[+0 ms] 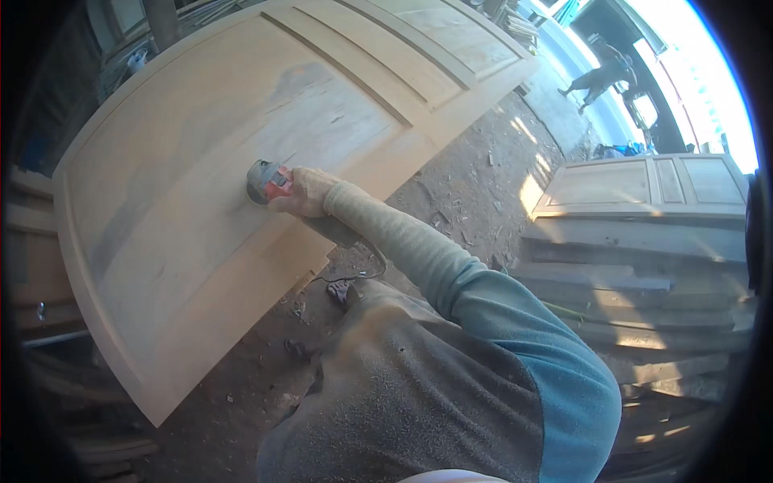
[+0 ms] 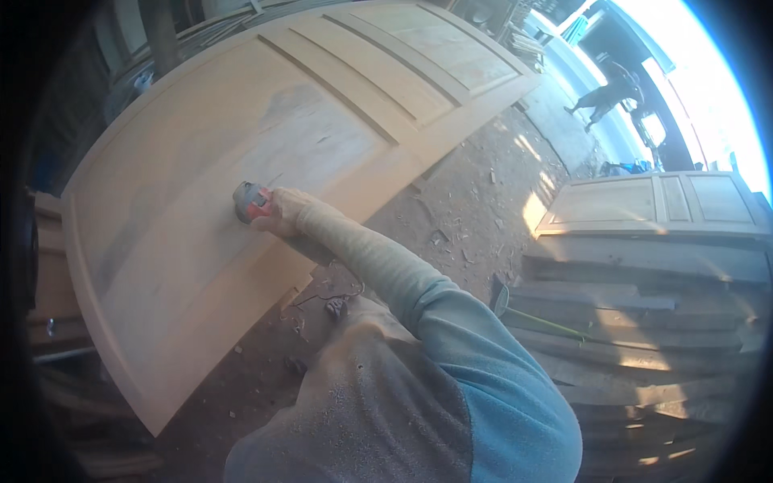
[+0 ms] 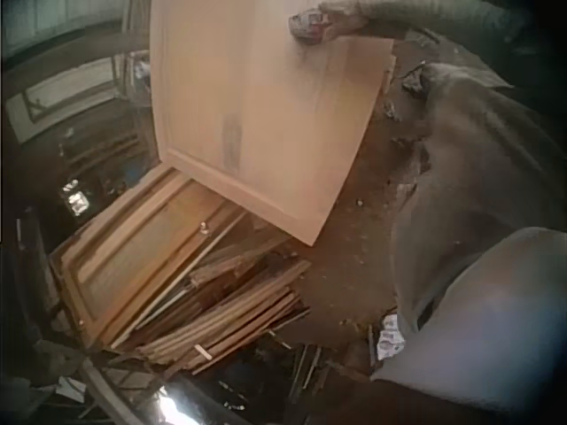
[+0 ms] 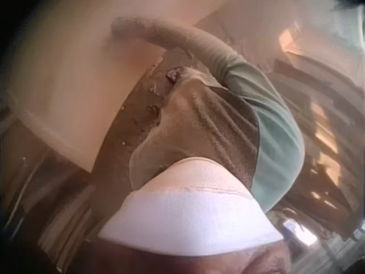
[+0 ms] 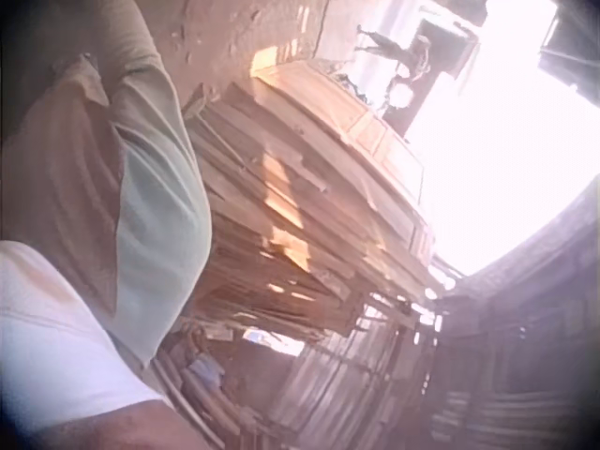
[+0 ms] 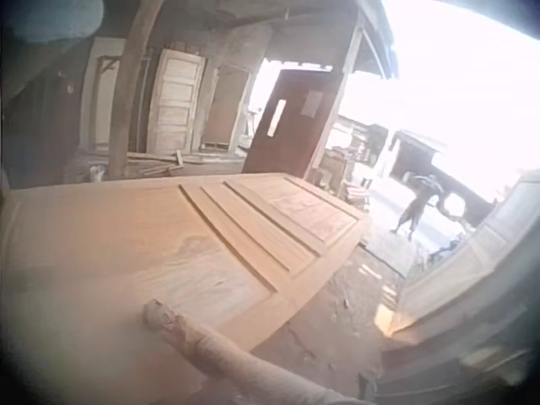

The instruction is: The person sands the surface of a wooden door using a power sander, moving it across different sections and panels of the door.

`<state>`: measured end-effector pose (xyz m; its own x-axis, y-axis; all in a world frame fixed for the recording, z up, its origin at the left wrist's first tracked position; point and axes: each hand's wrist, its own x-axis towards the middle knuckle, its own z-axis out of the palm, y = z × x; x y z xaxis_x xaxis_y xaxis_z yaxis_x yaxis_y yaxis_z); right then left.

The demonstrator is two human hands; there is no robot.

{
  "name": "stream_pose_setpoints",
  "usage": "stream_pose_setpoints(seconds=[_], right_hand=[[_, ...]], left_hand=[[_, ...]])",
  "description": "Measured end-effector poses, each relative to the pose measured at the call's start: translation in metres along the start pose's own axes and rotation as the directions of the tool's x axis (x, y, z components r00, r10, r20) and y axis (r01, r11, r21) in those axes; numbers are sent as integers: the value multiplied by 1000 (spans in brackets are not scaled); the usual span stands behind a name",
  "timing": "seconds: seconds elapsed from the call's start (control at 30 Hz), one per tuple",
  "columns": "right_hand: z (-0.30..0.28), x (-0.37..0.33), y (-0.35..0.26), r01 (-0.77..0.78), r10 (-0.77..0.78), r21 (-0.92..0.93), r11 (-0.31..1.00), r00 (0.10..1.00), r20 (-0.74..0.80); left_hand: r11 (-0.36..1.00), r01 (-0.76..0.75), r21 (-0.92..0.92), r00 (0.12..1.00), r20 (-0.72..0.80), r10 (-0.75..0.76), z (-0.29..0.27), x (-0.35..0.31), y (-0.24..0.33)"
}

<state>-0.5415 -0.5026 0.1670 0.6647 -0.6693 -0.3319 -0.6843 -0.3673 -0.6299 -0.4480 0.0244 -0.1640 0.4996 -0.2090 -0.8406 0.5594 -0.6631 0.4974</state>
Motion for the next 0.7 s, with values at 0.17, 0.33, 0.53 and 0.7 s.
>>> stream_pose_setpoints(seconds=[0.17, 0.33, 0.53, 0.7], right_hand=[[-15, 1, 75, -165, 204, 167, 972, 947, -248], [72, -32, -32, -22, 52, 203, 979, 988, -144], [179, -81, -186, 126, -127, 135, 983, 992, -2], [204, -118, -223, 204, -210, 265, 942, 978, -5]], left_hand=[[984, 4, 179, 999, 43, -12, -87, 54, 10], [962, -51, 269, 994, 111, 22, -152, 83, 14], [949, -213, 233, 946, 291, 141, -171, 74, -11], [958, -227, 177, 950, 255, 178, -204, 50, -66]])
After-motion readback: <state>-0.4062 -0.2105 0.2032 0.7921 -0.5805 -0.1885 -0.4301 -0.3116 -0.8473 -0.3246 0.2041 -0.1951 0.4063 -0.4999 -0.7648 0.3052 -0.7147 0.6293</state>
